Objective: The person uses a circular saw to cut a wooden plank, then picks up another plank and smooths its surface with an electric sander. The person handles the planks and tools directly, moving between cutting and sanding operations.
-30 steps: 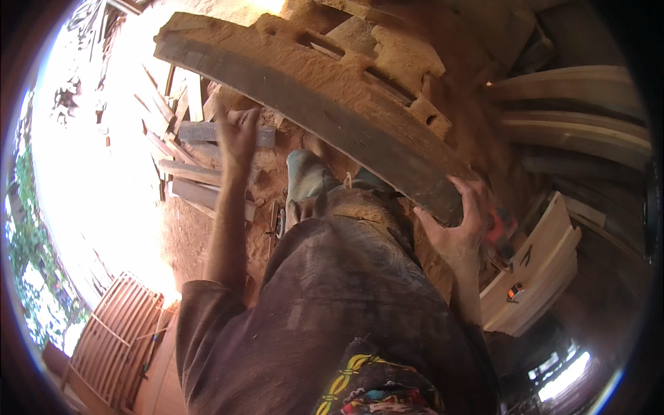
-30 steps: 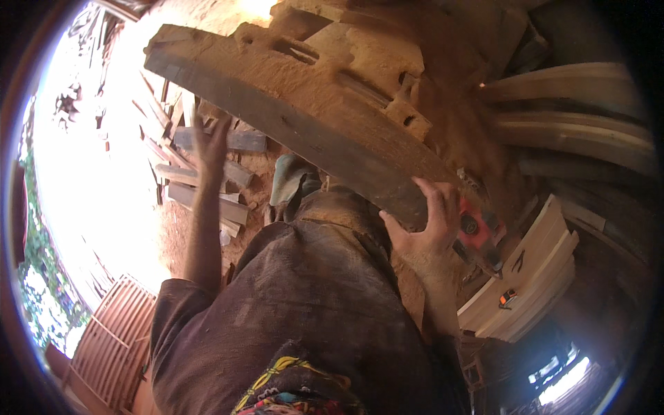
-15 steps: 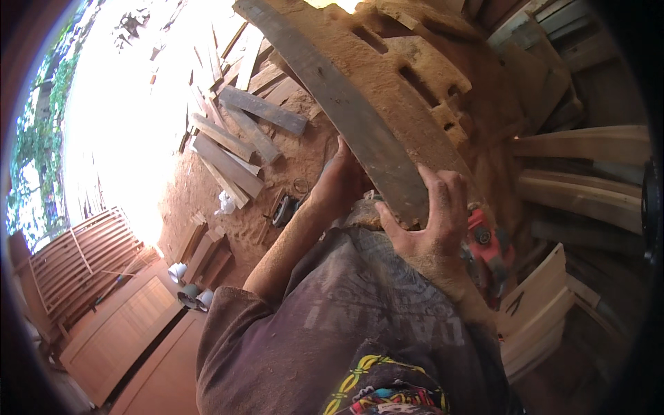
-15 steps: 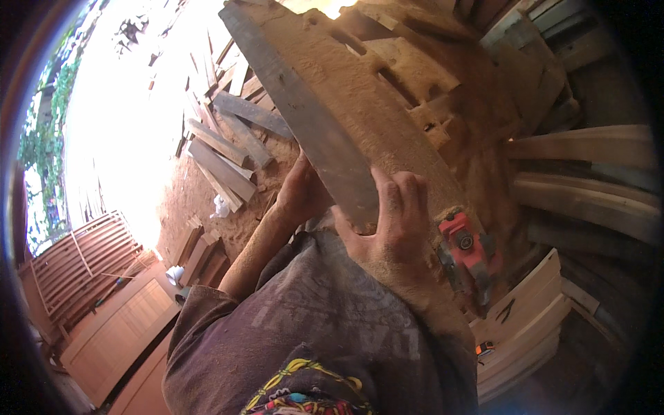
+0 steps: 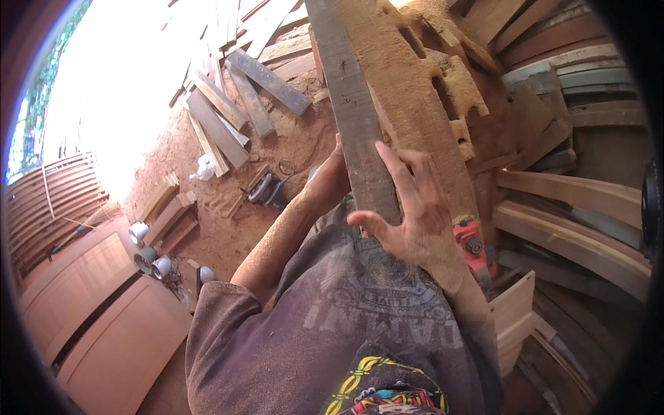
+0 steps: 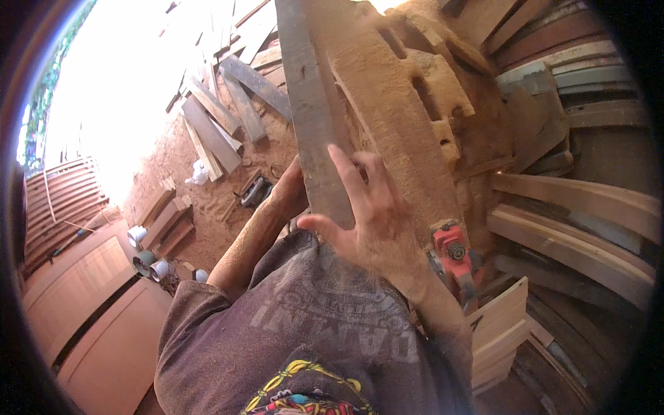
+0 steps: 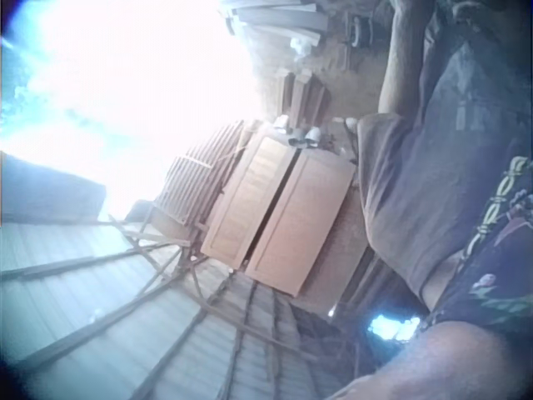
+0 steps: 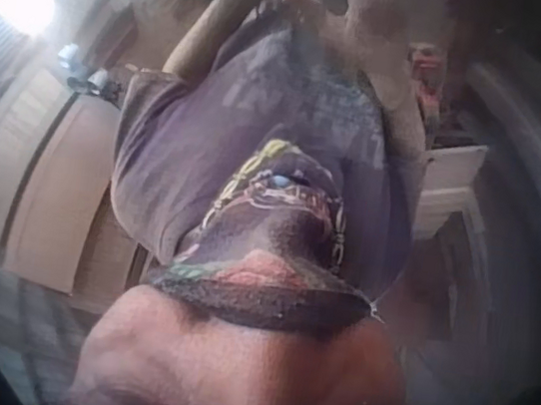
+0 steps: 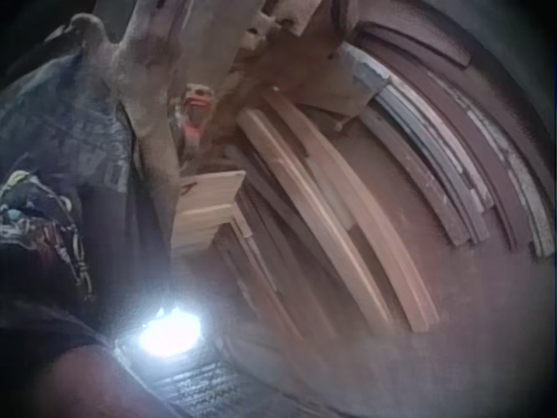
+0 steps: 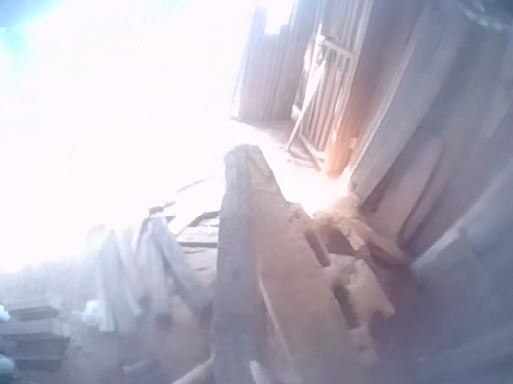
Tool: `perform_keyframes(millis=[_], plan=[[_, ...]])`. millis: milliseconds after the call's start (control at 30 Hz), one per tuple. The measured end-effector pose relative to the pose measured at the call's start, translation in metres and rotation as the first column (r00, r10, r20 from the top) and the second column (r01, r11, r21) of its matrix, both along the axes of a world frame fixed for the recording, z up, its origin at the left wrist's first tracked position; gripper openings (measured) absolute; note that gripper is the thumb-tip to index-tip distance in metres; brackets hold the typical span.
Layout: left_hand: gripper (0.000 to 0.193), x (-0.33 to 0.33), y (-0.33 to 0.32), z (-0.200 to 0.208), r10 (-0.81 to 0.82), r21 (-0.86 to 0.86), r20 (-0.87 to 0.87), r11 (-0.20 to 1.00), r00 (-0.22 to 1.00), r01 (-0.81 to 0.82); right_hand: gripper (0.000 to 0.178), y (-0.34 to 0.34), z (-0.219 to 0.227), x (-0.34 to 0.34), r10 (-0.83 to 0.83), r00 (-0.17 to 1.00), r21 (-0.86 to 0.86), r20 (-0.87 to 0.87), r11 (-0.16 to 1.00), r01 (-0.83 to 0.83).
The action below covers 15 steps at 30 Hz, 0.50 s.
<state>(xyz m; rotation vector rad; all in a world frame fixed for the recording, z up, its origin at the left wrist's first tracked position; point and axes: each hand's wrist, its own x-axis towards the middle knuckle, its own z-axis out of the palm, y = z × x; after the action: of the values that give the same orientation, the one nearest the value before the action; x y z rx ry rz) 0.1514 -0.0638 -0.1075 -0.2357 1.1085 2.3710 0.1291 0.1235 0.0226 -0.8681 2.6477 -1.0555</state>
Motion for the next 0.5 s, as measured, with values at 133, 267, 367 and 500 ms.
perform_keyframes(millis=[133,267,367,500], plan=[[0.078,0.006,-0.007,0.007,0.051,0.064,0.176,0.996,0.983,-0.064,0.102,-0.025,0.017,-0.019,0.059,0.995,0.219,0.078,0.973,-0.075],[0.082,0.012,-0.012,0.021,0.094,-0.105,0.100,0.991,0.990,-0.084,0.101,-0.044,0.006,-0.038,0.111,0.991,0.357,0.070,0.925,-0.128],[0.082,0.018,-0.014,0.012,0.141,-0.082,0.095,0.988,0.985,-0.133,0.102,-0.057,-0.003,-0.045,0.134,0.991,0.468,0.008,0.875,-0.122],[0.082,0.019,-0.020,-0.004,0.112,-0.015,0.204,0.994,0.973,-0.112,0.102,-0.069,-0.006,-0.051,0.146,0.989,0.522,-0.012,0.845,-0.118]])
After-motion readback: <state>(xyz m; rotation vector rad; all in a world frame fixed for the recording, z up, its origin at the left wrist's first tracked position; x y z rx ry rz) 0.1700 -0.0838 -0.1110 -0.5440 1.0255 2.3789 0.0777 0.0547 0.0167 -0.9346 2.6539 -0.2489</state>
